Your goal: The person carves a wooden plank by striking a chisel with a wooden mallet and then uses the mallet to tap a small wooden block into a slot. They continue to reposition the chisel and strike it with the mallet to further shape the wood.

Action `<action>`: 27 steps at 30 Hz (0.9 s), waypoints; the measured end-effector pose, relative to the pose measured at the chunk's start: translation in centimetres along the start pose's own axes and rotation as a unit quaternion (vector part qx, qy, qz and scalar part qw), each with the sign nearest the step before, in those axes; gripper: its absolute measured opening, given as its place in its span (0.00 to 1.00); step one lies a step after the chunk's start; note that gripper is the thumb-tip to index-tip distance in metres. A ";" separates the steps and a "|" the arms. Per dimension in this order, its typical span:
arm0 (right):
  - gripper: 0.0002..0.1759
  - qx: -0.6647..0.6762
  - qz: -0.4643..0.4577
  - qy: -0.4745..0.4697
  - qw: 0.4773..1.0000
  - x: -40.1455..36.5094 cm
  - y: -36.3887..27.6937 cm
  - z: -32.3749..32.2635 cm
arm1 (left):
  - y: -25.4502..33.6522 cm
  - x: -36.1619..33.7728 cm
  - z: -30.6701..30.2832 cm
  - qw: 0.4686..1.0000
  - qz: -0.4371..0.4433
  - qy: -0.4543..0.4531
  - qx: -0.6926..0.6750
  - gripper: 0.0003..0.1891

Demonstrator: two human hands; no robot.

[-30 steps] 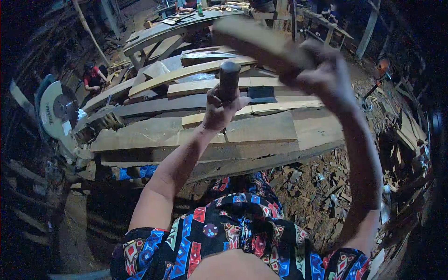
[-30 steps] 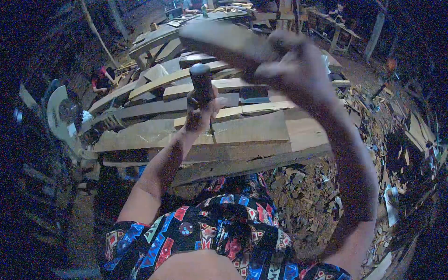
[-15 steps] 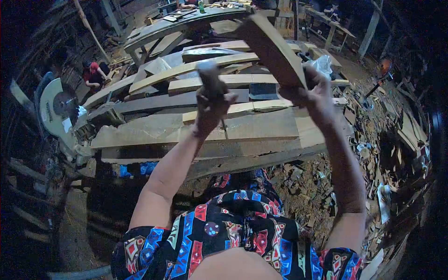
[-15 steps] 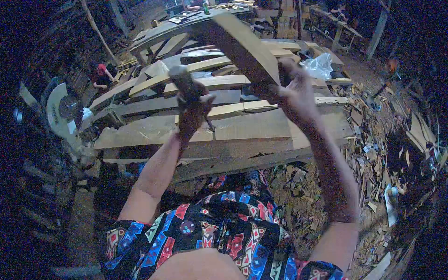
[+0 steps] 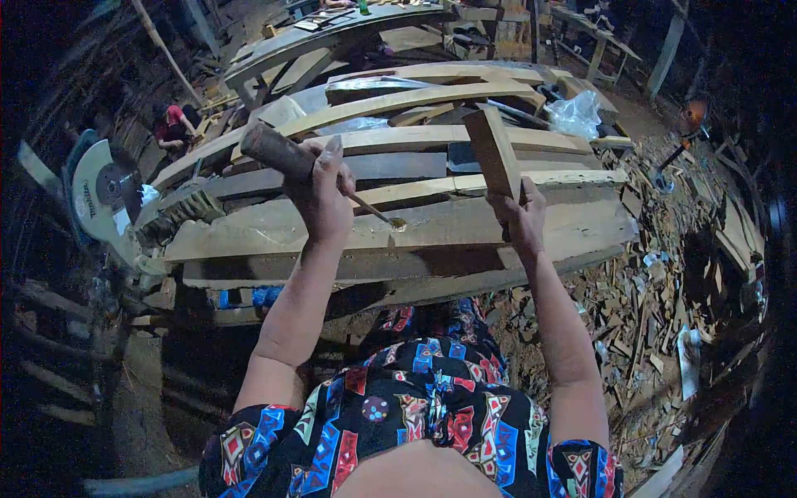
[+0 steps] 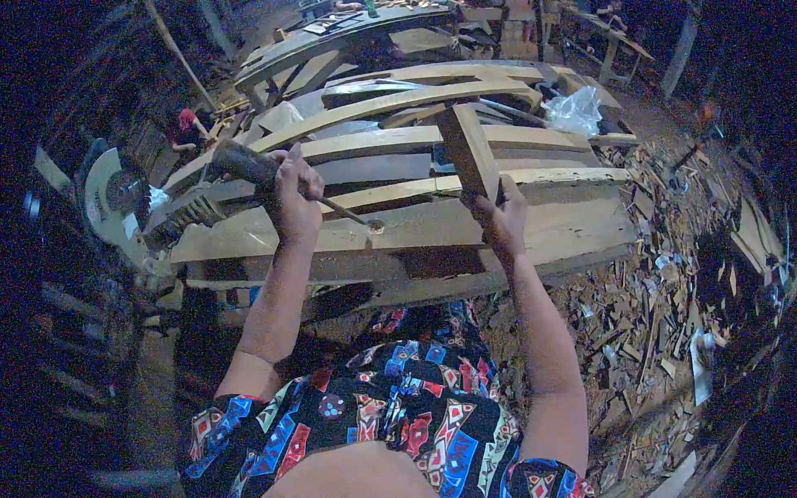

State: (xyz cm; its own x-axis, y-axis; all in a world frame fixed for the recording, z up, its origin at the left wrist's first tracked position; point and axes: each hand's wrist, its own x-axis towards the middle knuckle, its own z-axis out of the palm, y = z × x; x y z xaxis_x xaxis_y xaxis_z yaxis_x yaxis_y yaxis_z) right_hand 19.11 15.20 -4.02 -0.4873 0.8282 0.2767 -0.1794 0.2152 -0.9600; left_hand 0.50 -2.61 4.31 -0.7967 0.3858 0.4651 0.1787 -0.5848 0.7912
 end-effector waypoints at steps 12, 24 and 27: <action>0.14 0.061 0.049 0.009 0.997 -0.6 -1.3 -0.4 | -1.9 -0.9 2.2 0.997 0.003 -0.075 -0.024 0.09; 0.19 0.097 0.112 -0.108 0.983 0.7 -0.8 -2.5 | -3.3 -0.5 2.1 0.983 -0.030 -0.182 -0.010 0.11; 0.20 0.043 0.162 -0.110 0.980 1.2 -2.0 -1.5 | -2.5 -1.1 2.8 0.981 -0.036 -0.181 0.064 0.12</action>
State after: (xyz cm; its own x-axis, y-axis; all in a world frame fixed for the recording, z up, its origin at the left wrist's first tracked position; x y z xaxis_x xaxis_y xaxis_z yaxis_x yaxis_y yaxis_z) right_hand 20.20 16.59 -1.78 -0.7010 0.7126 -0.0302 -0.0519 -0.0933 -0.9943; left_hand 2.55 0.43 2.93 -0.5564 0.6646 0.4988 0.2201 -0.4609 0.8597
